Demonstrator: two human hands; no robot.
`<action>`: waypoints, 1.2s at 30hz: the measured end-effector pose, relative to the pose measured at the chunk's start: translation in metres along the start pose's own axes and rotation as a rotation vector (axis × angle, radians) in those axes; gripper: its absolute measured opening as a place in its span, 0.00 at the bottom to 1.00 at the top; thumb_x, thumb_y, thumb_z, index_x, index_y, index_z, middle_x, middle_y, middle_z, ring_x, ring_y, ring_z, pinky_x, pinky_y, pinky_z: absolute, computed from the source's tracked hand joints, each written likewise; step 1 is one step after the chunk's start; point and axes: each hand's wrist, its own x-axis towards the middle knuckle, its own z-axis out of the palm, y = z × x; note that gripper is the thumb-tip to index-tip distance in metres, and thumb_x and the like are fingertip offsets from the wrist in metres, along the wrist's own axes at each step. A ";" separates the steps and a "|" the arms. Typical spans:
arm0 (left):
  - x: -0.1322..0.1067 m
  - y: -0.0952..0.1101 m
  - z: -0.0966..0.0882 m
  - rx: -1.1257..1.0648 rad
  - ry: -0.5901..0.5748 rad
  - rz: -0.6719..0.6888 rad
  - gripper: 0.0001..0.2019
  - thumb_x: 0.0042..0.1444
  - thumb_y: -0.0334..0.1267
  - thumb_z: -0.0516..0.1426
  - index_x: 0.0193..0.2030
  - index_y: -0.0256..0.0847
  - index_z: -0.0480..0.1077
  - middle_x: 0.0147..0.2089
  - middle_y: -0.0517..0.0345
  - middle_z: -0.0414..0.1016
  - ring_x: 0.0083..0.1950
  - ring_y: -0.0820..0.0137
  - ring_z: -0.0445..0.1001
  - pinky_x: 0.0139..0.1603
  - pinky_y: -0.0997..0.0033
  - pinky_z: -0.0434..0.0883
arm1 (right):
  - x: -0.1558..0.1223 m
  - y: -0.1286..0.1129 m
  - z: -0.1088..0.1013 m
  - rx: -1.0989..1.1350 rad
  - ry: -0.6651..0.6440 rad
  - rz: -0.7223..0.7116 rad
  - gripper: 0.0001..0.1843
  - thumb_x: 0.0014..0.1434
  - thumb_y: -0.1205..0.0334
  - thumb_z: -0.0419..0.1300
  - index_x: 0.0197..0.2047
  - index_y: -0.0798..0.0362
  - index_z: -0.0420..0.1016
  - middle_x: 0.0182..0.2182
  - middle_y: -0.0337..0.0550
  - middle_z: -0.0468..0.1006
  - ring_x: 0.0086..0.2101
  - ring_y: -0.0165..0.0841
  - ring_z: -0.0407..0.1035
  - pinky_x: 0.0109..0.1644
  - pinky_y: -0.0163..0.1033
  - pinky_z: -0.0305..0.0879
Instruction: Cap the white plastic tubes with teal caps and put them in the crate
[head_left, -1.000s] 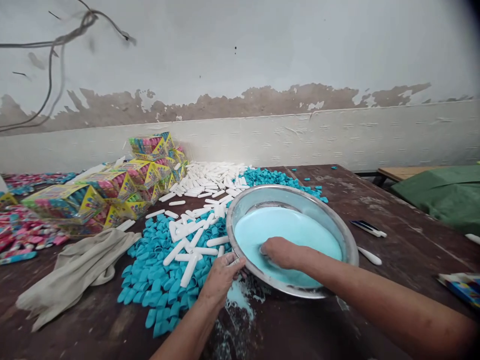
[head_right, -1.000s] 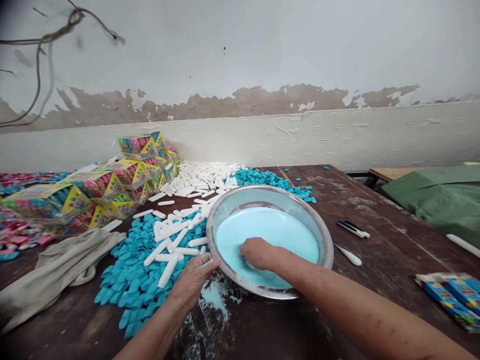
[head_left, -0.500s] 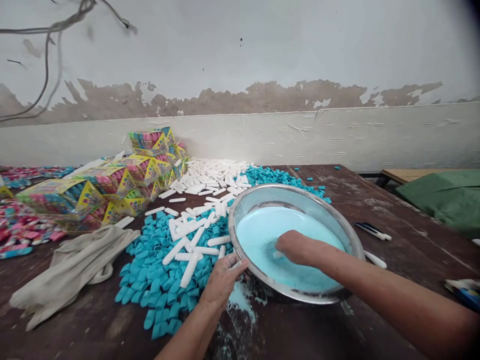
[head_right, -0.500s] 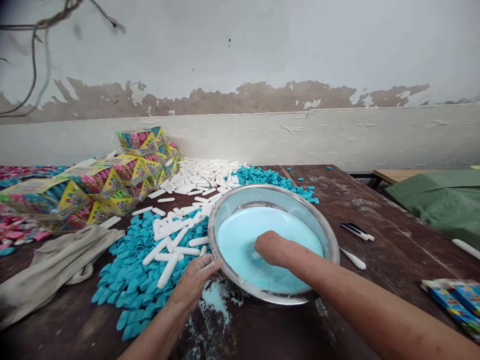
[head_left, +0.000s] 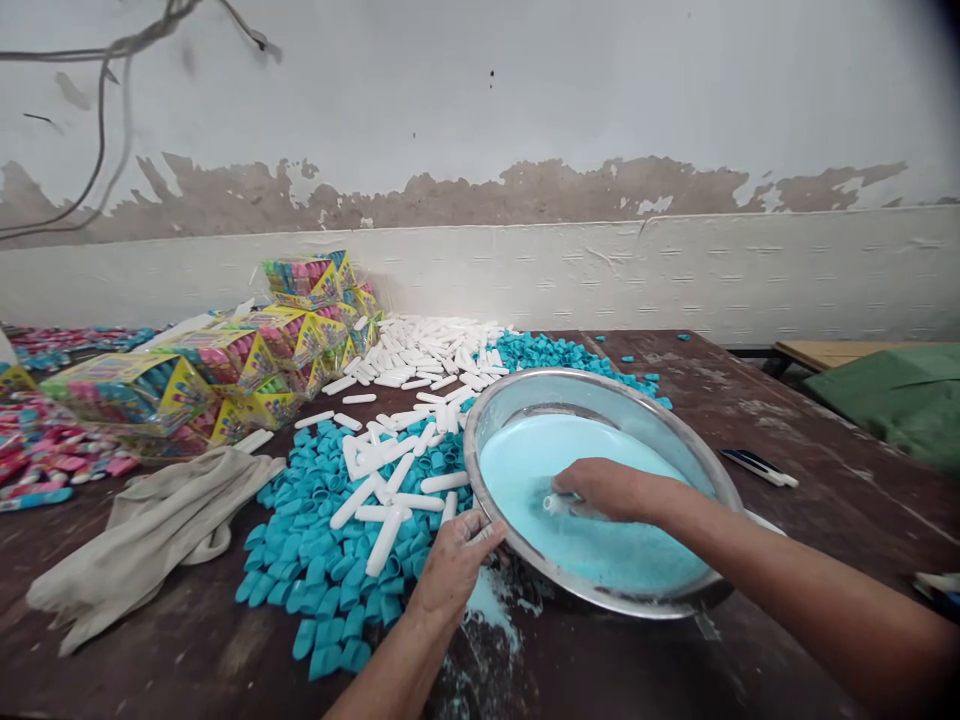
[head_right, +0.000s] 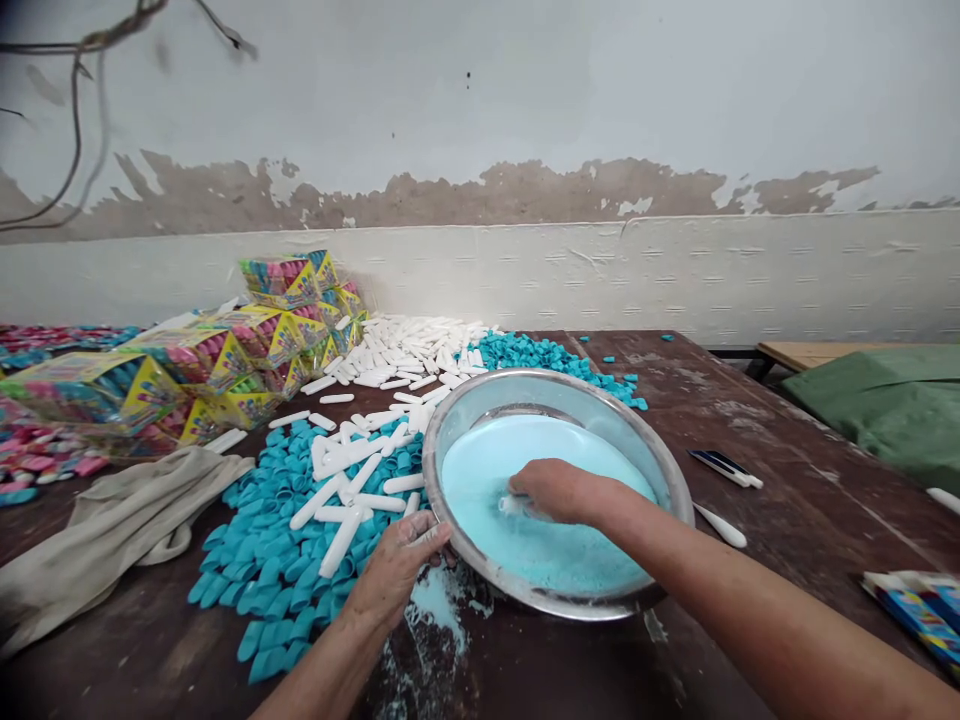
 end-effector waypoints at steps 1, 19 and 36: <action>0.000 0.000 0.000 0.000 0.003 -0.002 0.16 0.50 0.49 0.55 0.21 0.38 0.64 0.21 0.62 0.67 0.27 0.70 0.65 0.30 0.73 0.58 | 0.001 -0.003 0.004 -0.084 0.013 0.045 0.07 0.48 0.74 0.56 0.26 0.55 0.74 0.23 0.44 0.75 0.27 0.37 0.69 0.33 0.40 0.60; -0.004 0.013 0.002 0.573 0.383 0.349 0.13 0.49 0.43 0.57 0.39 0.39 0.63 0.38 0.53 0.68 0.40 0.61 0.66 0.40 0.64 0.63 | -0.011 -0.008 -0.005 0.469 0.142 -0.007 0.03 0.48 0.67 0.57 0.28 0.57 0.71 0.24 0.33 0.70 0.27 0.28 0.62 0.32 0.31 0.56; 0.041 0.041 0.066 0.960 0.018 0.561 0.09 0.59 0.37 0.47 0.35 0.40 0.66 0.32 0.55 0.72 0.32 0.67 0.69 0.32 0.70 0.58 | -0.043 -0.002 0.038 0.441 0.714 0.209 0.38 0.46 0.76 0.48 0.61 0.53 0.50 0.50 0.52 0.70 0.45 0.36 0.68 0.49 0.46 0.64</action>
